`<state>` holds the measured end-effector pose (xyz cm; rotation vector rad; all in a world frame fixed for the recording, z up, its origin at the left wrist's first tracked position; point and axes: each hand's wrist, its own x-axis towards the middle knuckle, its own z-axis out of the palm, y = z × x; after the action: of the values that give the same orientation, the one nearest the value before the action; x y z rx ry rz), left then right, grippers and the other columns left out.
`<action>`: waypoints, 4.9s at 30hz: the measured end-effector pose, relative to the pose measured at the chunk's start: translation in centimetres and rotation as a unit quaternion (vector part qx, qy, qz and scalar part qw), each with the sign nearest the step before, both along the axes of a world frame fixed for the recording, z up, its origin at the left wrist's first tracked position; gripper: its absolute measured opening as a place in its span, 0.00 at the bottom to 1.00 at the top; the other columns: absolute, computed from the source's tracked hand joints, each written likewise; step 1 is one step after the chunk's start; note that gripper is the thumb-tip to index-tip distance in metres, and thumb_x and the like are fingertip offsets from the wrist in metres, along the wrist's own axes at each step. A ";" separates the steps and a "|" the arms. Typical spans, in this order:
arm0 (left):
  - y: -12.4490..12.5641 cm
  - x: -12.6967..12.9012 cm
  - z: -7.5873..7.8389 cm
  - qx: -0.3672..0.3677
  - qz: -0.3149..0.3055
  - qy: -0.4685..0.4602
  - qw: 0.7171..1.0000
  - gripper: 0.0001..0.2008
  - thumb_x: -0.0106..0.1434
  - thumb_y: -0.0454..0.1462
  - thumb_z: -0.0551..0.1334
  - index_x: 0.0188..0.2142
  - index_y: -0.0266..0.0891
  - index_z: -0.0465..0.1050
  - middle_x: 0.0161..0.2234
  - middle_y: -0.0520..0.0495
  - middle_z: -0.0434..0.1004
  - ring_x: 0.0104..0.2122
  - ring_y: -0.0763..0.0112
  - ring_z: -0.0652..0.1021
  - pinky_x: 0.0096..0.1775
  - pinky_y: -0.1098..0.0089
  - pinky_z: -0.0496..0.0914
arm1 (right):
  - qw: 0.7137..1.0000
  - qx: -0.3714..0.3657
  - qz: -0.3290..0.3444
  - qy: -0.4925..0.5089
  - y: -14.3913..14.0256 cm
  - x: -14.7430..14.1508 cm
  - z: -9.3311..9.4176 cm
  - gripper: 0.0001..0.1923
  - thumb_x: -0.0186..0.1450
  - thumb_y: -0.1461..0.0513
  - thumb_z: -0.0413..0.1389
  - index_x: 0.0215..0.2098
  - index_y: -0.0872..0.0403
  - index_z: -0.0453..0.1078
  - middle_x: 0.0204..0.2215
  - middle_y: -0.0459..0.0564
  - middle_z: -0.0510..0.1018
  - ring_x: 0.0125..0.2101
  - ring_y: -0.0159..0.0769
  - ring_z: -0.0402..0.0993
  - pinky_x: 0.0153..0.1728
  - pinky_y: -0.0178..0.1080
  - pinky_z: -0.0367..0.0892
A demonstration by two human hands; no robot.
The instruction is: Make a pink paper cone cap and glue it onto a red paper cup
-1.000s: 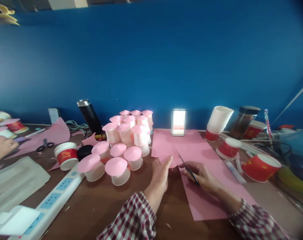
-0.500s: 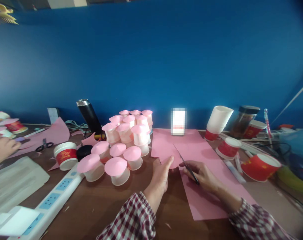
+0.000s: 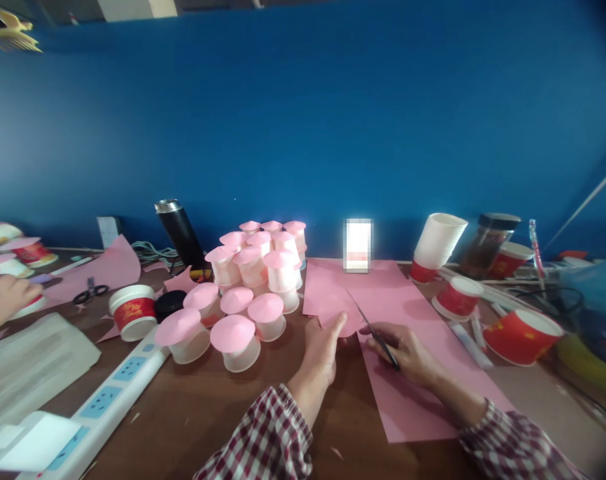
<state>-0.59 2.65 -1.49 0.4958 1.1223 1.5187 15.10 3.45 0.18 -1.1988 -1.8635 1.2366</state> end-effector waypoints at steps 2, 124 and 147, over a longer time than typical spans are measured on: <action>0.0 0.0 0.2 0.007 -0.003 0.005 1.000 0.20 0.45 0.42 0.71 0.35 0.34 0.71 0.27 0.47 0.76 0.23 0.73 0.74 0.25 0.73 0.66 | 1.000 -0.004 0.001 0.004 0.0 0.0 0.0 0.25 0.58 0.47 0.56 0.41 0.60 0.72 0.19 0.42 0.66 0.20 0.27 0.56 0.21 0.32 0.57; 0.5 -0.5 0.3 0.036 -0.068 -0.086 0.993 0.16 0.44 0.37 0.72 0.28 0.36 0.68 0.23 0.55 0.72 0.19 0.81 0.72 0.24 0.78 0.68 | 0.968 -0.075 -0.083 0.223 -1.1 -1.5 0.1 0.25 0.58 0.47 0.57 0.44 0.56 0.66 0.20 0.40 0.66 0.20 0.27 0.60 0.21 0.33 0.55; 0.1 0.0 0.1 0.074 -0.086 -0.077 0.991 0.15 0.47 0.39 0.71 0.32 0.35 0.71 0.25 0.51 0.74 0.23 0.76 0.73 0.26 0.75 0.66 | 0.984 -0.046 -0.075 0.157 -0.8 -1.2 -0.5 0.26 0.58 0.45 0.56 0.45 0.56 0.66 0.22 0.44 0.68 0.22 0.29 0.62 0.22 0.34 0.59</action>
<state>-0.64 2.78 -1.35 0.5527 0.8305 1.4688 13.87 2.63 -0.32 -1.0964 -1.4752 1.3526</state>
